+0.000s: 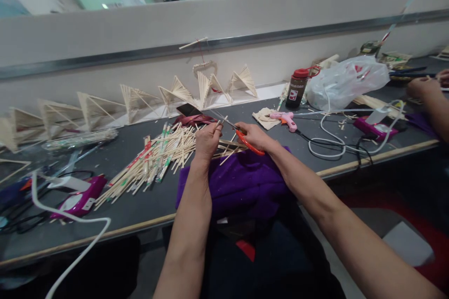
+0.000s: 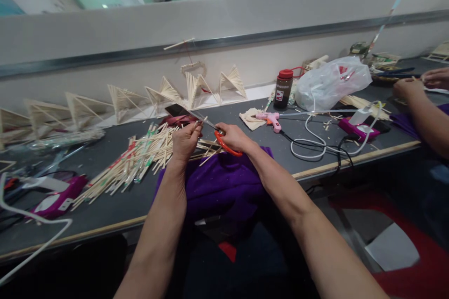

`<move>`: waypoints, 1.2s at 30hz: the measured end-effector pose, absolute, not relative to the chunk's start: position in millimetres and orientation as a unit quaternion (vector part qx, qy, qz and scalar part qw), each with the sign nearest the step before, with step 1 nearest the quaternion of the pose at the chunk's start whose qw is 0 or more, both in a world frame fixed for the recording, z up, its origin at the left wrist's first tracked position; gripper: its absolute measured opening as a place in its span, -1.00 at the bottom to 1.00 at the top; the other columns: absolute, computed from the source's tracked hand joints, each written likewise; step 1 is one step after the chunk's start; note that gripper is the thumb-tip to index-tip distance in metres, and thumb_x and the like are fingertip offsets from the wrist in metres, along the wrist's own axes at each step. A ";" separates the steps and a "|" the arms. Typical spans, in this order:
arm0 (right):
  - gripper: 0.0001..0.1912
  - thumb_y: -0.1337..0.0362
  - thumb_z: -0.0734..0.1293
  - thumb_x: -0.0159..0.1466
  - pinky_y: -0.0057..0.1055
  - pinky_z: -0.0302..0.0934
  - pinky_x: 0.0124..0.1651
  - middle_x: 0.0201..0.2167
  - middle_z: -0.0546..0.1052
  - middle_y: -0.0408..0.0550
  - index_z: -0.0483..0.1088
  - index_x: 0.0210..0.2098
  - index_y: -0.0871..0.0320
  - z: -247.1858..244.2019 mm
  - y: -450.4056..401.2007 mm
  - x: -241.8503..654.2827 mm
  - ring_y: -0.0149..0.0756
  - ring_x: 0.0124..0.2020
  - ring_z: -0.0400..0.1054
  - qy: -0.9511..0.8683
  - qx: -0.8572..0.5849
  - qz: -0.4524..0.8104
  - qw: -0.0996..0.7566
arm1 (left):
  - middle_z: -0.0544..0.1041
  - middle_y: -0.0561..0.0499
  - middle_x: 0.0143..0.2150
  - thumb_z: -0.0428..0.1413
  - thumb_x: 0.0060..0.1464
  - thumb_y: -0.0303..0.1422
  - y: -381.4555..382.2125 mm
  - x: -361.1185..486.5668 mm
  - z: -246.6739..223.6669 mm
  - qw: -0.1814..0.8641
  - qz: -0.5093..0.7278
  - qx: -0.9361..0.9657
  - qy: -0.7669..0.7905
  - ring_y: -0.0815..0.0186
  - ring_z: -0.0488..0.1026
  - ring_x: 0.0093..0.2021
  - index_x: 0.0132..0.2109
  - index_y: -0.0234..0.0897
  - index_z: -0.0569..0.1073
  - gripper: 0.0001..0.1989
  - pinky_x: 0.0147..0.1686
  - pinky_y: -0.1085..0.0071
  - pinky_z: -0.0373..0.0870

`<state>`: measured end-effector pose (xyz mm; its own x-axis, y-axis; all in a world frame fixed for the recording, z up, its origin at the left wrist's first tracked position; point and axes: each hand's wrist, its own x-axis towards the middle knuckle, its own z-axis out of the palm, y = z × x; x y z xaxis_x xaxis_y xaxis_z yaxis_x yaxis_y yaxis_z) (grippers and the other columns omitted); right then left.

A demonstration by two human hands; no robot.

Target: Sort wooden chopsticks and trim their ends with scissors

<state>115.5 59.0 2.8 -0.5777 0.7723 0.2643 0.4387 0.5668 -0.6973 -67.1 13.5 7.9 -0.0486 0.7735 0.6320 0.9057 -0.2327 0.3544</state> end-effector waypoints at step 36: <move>-0.50 0.14 0.29 0.10 -0.46 0.13 -0.22 -0.25 0.49 -0.13 0.32 0.03 0.12 -3.0 64.3 118.5 -0.33 -0.30 0.31 -0.849 -0.329 0.306 0.277 | 0.43 0.05 -0.57 -0.08 0.14 -0.26 14.8 -69.1 1.5 0.093 -0.368 -0.688 -0.619 0.38 0.34 -0.52 -0.51 -0.24 0.39 -0.68 -0.45 0.45 0.13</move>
